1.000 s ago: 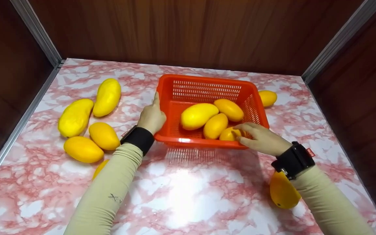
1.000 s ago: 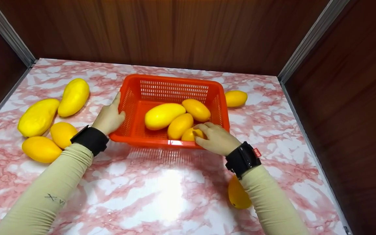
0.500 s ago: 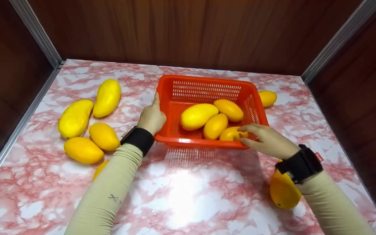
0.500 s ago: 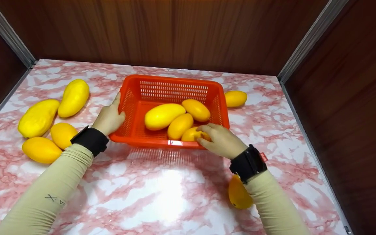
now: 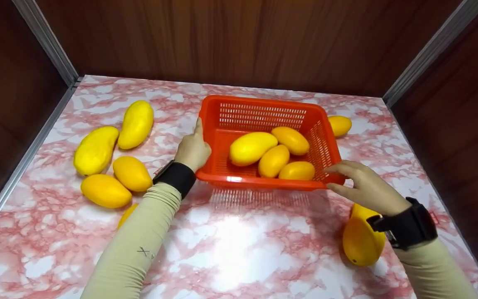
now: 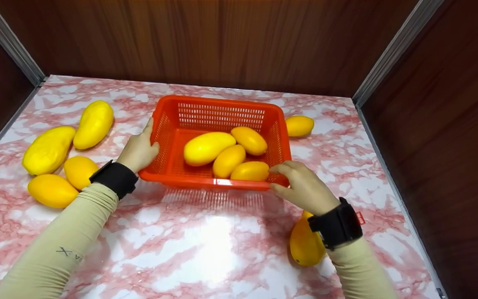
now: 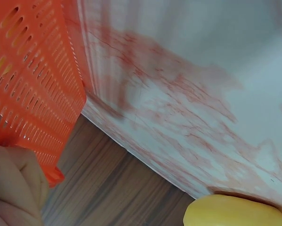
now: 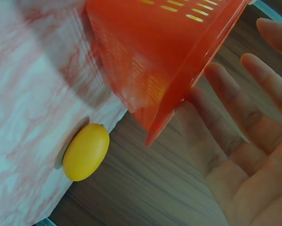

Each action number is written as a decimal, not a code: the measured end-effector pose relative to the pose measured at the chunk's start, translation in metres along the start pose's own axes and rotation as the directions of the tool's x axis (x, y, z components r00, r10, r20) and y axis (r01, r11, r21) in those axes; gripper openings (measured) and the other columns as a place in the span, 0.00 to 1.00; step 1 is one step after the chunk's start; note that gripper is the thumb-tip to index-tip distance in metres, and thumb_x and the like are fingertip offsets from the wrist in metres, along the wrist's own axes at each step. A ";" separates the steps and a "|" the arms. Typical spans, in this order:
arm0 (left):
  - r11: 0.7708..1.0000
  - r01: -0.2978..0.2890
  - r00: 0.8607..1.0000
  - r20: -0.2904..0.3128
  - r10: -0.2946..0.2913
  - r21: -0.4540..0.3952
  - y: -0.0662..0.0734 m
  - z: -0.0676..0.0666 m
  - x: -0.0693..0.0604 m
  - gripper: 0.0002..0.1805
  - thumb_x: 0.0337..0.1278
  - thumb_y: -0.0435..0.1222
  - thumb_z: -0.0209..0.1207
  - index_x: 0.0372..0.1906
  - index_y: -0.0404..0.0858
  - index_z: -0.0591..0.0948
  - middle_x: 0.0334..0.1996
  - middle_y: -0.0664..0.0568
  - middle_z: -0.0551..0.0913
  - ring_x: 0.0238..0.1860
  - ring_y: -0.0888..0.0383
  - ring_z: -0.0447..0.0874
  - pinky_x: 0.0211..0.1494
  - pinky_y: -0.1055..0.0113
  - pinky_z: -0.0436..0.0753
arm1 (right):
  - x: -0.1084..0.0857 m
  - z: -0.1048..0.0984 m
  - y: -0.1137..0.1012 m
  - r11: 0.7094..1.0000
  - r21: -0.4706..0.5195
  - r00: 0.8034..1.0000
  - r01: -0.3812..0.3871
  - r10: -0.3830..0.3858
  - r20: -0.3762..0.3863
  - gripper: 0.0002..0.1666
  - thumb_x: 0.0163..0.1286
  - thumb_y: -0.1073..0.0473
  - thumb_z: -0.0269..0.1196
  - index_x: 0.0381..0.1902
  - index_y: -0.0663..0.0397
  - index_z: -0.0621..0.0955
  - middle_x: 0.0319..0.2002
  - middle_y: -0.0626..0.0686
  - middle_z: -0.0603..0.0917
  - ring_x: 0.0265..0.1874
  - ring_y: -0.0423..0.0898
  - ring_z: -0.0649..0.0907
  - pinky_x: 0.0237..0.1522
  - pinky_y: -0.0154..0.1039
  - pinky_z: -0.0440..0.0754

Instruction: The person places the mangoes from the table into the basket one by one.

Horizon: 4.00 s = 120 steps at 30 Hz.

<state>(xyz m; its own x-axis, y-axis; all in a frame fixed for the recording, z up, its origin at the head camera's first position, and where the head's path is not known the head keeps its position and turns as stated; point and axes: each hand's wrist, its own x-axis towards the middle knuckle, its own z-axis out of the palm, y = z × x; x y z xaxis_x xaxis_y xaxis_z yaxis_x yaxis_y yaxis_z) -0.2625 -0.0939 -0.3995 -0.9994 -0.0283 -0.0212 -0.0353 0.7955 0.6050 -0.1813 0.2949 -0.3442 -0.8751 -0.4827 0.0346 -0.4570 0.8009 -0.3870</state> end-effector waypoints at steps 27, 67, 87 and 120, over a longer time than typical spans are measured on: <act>0.999 -0.006 1.000 0.000 0.006 0.038 0.002 0.001 0.004 0.42 0.63 0.32 0.47 0.79 0.35 0.44 0.36 0.33 0.83 0.40 0.39 0.84 0.49 0.50 0.80 | -0.043 0.003 0.038 0.981 -0.037 0.916 -0.192 0.192 0.351 0.35 0.57 0.39 0.71 0.57 0.53 0.81 0.55 0.61 0.80 0.52 0.58 0.79 0.54 0.61 0.76; 1.000 0.000 1.000 -0.017 0.000 0.000 -0.001 0.002 0.001 0.42 0.62 0.31 0.46 0.79 0.35 0.45 0.30 0.37 0.81 0.35 0.40 0.83 0.44 0.50 0.80 | -0.062 0.009 0.050 0.951 -0.045 0.780 -0.306 0.278 0.561 0.49 0.50 0.37 0.75 0.63 0.59 0.74 0.69 0.79 0.59 0.61 0.74 0.70 0.56 0.74 0.66; 1.000 0.013 1.000 -0.002 -0.013 -0.002 0.000 0.000 0.000 0.42 0.63 0.32 0.47 0.80 0.36 0.44 0.35 0.33 0.83 0.36 0.40 0.82 0.44 0.51 0.79 | -0.046 0.028 0.041 0.905 -0.128 0.816 -0.405 0.421 0.397 0.52 0.61 0.23 0.57 0.65 0.62 0.74 0.60 0.70 0.71 0.51 0.63 0.78 0.52 0.66 0.75; 1.000 0.002 1.000 -0.008 -0.002 -0.002 -0.002 0.002 0.001 0.42 0.63 0.32 0.47 0.79 0.35 0.45 0.41 0.31 0.84 0.43 0.38 0.84 0.51 0.49 0.80 | -0.054 0.040 0.038 0.997 -0.053 0.917 -0.061 0.077 0.392 0.58 0.31 0.54 0.83 0.66 0.46 0.73 0.67 0.63 0.70 0.67 0.79 0.58 0.60 0.79 0.55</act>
<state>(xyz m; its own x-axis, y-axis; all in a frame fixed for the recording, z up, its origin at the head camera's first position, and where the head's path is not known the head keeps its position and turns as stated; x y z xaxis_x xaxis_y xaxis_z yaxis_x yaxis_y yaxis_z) -0.2638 -0.0946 -0.4021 -0.9993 -0.0350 -0.0158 -0.0374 0.7939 0.6069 -0.1456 0.3375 -0.3973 -0.7753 -0.5196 -0.3591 -0.4105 0.8466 -0.3388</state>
